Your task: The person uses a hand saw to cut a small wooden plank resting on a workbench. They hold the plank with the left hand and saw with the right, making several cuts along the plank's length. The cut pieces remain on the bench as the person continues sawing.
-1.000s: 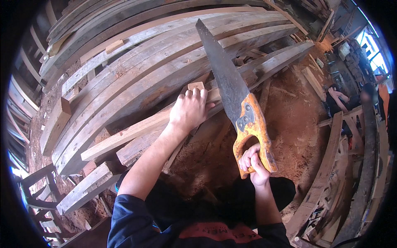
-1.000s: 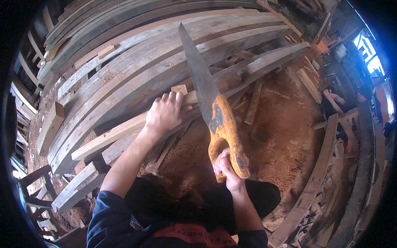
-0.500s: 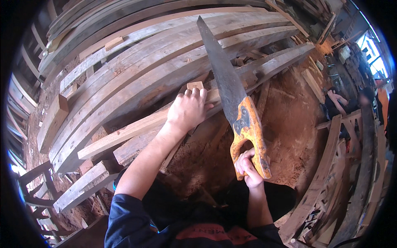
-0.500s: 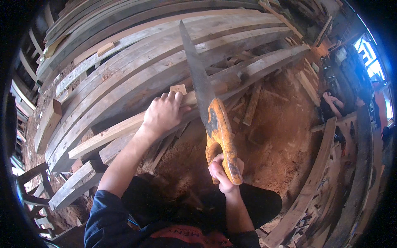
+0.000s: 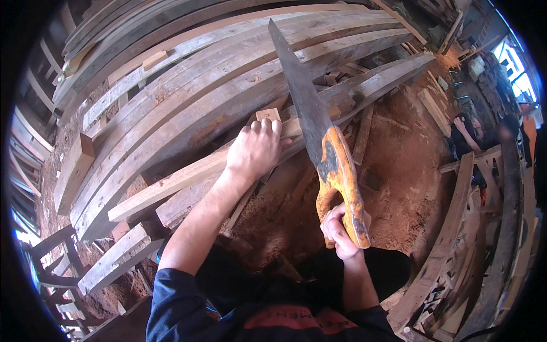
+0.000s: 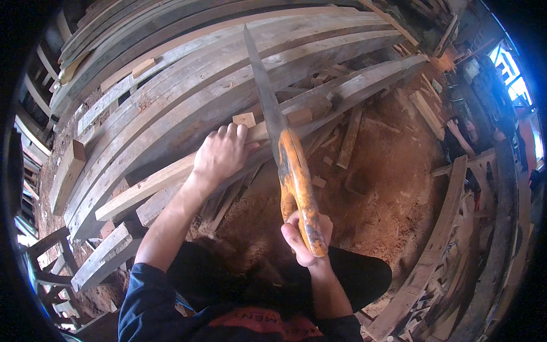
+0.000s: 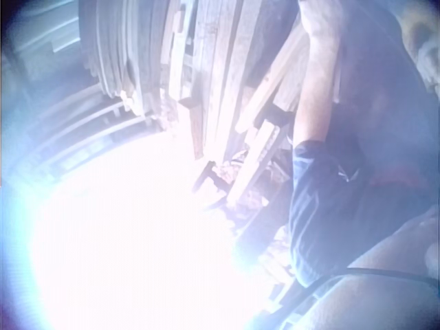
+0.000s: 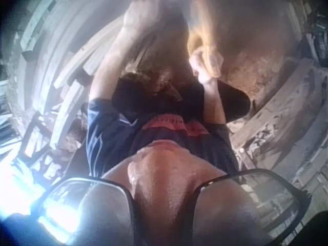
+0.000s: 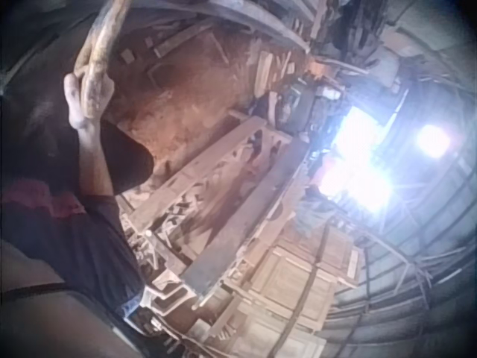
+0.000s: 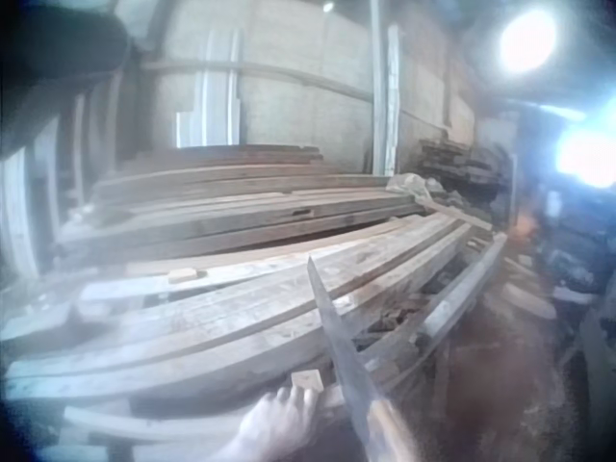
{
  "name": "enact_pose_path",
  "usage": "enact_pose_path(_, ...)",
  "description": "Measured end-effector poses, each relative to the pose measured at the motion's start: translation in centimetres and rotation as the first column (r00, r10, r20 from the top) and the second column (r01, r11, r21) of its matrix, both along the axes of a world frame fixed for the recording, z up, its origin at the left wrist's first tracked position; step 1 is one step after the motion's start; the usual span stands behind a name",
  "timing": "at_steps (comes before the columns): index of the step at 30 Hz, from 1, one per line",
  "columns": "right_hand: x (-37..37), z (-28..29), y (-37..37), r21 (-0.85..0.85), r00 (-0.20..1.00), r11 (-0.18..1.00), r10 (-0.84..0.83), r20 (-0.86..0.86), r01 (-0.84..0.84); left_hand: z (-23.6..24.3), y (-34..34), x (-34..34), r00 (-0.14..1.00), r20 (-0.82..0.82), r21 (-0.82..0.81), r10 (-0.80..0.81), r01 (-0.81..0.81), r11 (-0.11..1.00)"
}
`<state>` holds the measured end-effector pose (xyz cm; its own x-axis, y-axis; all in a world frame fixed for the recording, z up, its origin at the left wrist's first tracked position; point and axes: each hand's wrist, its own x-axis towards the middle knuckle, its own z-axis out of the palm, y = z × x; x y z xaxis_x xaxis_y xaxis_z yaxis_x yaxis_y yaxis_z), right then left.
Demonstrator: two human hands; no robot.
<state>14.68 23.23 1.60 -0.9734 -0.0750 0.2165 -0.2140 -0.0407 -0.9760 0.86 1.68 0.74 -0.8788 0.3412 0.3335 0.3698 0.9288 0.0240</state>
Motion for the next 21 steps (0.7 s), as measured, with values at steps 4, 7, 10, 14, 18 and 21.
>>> enact_pose_path(4,-2.7,1.8,-1.6,0.1,0.995,0.995,-0.024,0.094,0.015,0.7,0.4,0.0,0.999,0.028,-0.004,0.017,-0.017,1.0)
enact_pose_path(7,-1.3,1.2,-1.6,0.113,0.999,0.993,-0.029,0.041,0.024,0.1,0.4,0.3,1.0,0.03,0.021,0.007,-0.008,1.0)
enact_pose_path(10,1.3,-0.8,0.1,0.056,1.0,0.998,-0.028,0.002,0.028,0.2,0.3,0.1,1.0,0.004,0.016,-0.008,0.008,1.0)
enact_pose_path(14,-3.5,1.5,-2.0,0.072,0.99,0.995,0.053,0.128,-0.063,0.4,0.2,0.0,1.0,0.03,0.013,-0.005,0.004,1.0)
enact_pose_path(18,-1.1,-0.2,-1.0,0.234,0.997,0.971,-0.025,-0.073,0.041,0.5,0.1,-0.1,0.998,0.06,0.011,0.027,-0.028,1.0)
enact_pose_path(21,0.5,0.5,-1.3,0.173,0.989,0.985,0.028,-0.148,-0.003,-0.3,0.1,-0.1,0.998,-0.062,0.031,-0.013,0.015,0.999)
